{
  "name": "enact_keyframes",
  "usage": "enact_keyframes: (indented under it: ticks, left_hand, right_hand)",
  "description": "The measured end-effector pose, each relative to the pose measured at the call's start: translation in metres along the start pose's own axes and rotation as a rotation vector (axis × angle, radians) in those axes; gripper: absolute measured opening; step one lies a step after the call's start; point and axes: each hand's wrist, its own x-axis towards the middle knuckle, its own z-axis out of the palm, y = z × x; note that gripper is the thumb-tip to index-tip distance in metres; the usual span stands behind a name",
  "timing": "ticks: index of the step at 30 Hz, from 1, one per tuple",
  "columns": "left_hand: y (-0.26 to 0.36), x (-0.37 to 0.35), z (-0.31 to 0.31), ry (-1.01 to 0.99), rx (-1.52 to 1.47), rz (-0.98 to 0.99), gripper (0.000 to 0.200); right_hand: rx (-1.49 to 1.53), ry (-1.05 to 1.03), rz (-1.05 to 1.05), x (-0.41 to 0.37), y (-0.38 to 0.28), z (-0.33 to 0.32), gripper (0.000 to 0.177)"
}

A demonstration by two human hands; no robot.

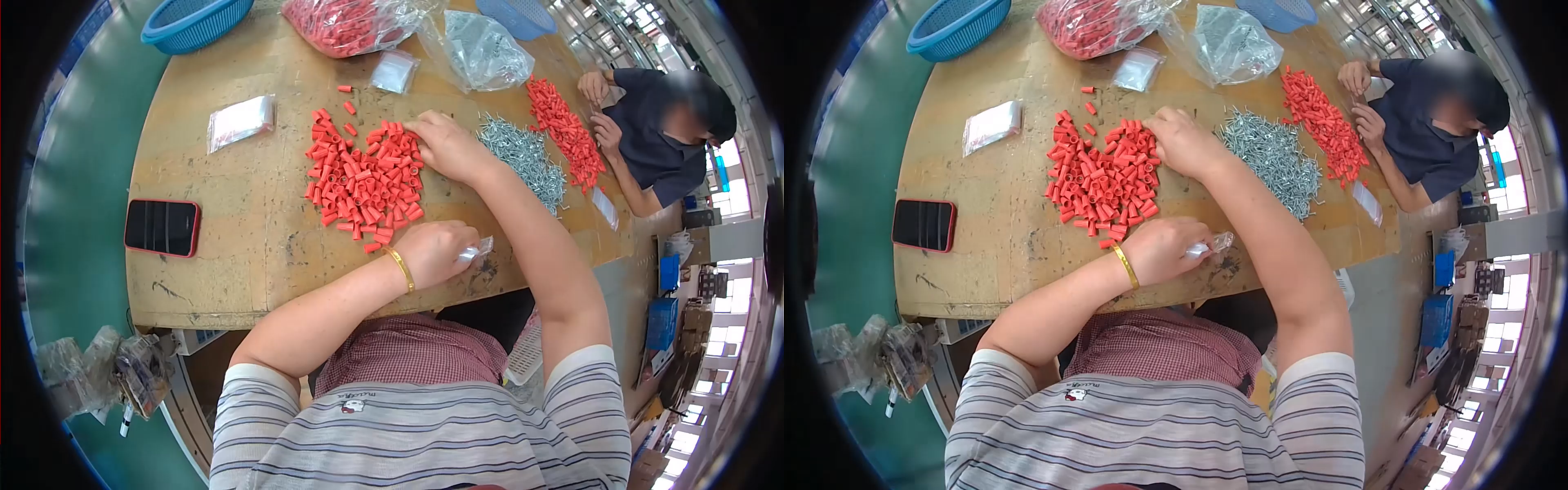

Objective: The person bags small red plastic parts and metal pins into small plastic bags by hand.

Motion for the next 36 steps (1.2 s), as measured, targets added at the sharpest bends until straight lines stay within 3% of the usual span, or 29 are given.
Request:
enact_keyframes:
  ticks: [12, 18, 21, 24, 30, 34, 36]
  left_hand:
    - [-0.002, -0.001, 0.006, -0.005, -0.015, 0.046, 0.012]
    - [-0.002, 0.0, 0.004, -0.015, 0.002, 0.035, 0.012]
    - [0.001, 0.0, 0.001, -0.018, 0.012, 0.025, 0.012]
    - [-0.001, -0.001, 0.004, -0.018, 0.018, 0.023, 0.012]
    - [0.002, 0.0, 0.004, -0.024, 0.015, 0.01, 0.013]
    - [0.001, -0.002, 0.001, -0.011, 0.019, -0.019, 0.013]
    - [0.0, -0.001, -0.001, 0.0, 0.023, -0.028, 0.013]
  right_hand:
    - [0.059, 0.036, -0.101, -0.028, -0.006, -0.007, 0.028]
    - [-0.031, -0.005, -0.026, -0.032, -0.005, -0.009, 0.014]
    - [0.125, 0.055, 0.038, -0.037, -0.009, -0.016, 0.014]
    - [0.153, 0.035, -0.022, -0.045, -0.013, -0.033, 0.016]
    - [-0.099, -0.109, -0.315, -0.062, -0.026, -0.034, 0.014]
    - [-0.128, -0.066, -0.29, -0.065, -0.028, -0.028, 0.012]
    - [-0.074, -0.036, -0.181, -0.072, -0.023, -0.028, 0.012]
